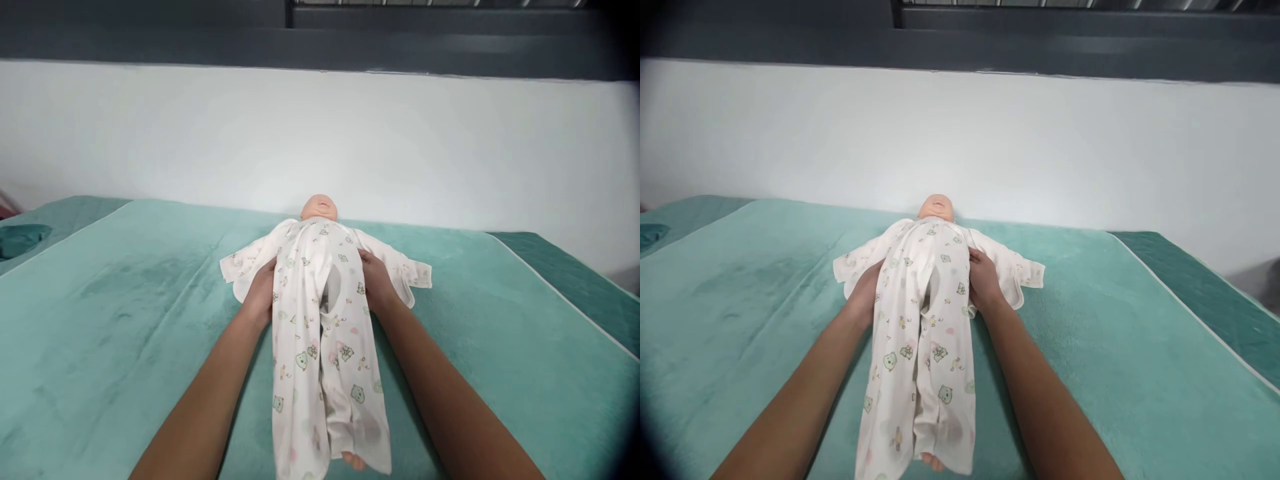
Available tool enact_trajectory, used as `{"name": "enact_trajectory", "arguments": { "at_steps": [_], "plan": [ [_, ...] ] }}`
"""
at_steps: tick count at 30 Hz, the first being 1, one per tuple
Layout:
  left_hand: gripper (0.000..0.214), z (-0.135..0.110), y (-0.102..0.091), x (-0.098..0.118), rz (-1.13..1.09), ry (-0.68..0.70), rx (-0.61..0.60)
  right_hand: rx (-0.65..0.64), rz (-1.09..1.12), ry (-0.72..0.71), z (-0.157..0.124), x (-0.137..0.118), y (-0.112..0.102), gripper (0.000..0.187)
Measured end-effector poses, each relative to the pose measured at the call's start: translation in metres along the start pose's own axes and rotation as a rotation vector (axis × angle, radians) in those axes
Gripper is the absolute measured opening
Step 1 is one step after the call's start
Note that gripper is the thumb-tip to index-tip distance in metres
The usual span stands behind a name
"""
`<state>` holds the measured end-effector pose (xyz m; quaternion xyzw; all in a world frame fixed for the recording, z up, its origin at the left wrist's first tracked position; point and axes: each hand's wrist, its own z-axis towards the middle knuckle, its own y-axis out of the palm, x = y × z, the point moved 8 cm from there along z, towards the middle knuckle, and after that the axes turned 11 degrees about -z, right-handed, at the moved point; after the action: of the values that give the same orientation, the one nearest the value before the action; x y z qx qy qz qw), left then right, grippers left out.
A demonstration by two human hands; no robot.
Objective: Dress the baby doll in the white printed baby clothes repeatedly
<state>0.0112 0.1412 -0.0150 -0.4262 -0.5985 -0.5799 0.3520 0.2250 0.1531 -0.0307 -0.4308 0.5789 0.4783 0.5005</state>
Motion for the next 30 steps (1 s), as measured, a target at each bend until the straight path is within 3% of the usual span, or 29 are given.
{"name": "enact_trajectory", "arguments": {
  "at_steps": [4, 8, 11, 14, 17, 19, 22, 25, 28, 30],
  "plan": [
    [0.052, 0.002, -0.011, -0.008, -0.028, -0.003, 0.044, 0.009, 0.121, -0.059, 0.006, 0.004, -0.007, 0.040],
    [0.057, 0.002, -0.007, -0.011, -0.021, -0.029, -0.030, 0.038, 0.111, -0.096, 0.001, 0.004, -0.017, 0.051],
    [0.056, -0.005, -0.007, -0.007, 0.054, -0.028, -0.056, 0.058, -0.004, -0.103, -0.019, 0.004, -0.024, 0.049],
    [0.053, -0.023, -0.019, -0.002, 0.172, 0.049, 0.062, 0.044, -0.183, -0.185, -0.054, -0.002, -0.025, 0.042],
    [0.046, -0.058, -0.036, 0.001, 0.294, 0.151, 0.213, 0.032, -0.406, -0.280, -0.097, -0.006, -0.026, 0.036],
    [0.043, -0.090, -0.044, -0.005, 0.324, 0.161, 0.229, 0.041, -0.541, -0.304, -0.126, -0.007, -0.030, 0.032],
    [0.040, -0.146, -0.055, -0.019, 0.346, 0.140, 0.177, 0.045, -0.648, -0.306, -0.170, -0.003, -0.040, 0.019],
    [0.043, -0.196, -0.051, -0.029, 0.471, 0.232, 0.021, -0.089, -0.661, -0.332, -0.211, 0.007, -0.040, 0.012],
    [0.047, -0.224, -0.039, -0.040, 0.653, 0.289, -0.088, -0.212, -0.684, -0.375, -0.242, 0.019, -0.032, 0.022],
    [0.037, -0.229, -0.032, -0.043, 0.736, 0.298, -0.090, -0.183, -0.730, -0.363, -0.251, 0.025, -0.031, 0.024]
  ]
}}
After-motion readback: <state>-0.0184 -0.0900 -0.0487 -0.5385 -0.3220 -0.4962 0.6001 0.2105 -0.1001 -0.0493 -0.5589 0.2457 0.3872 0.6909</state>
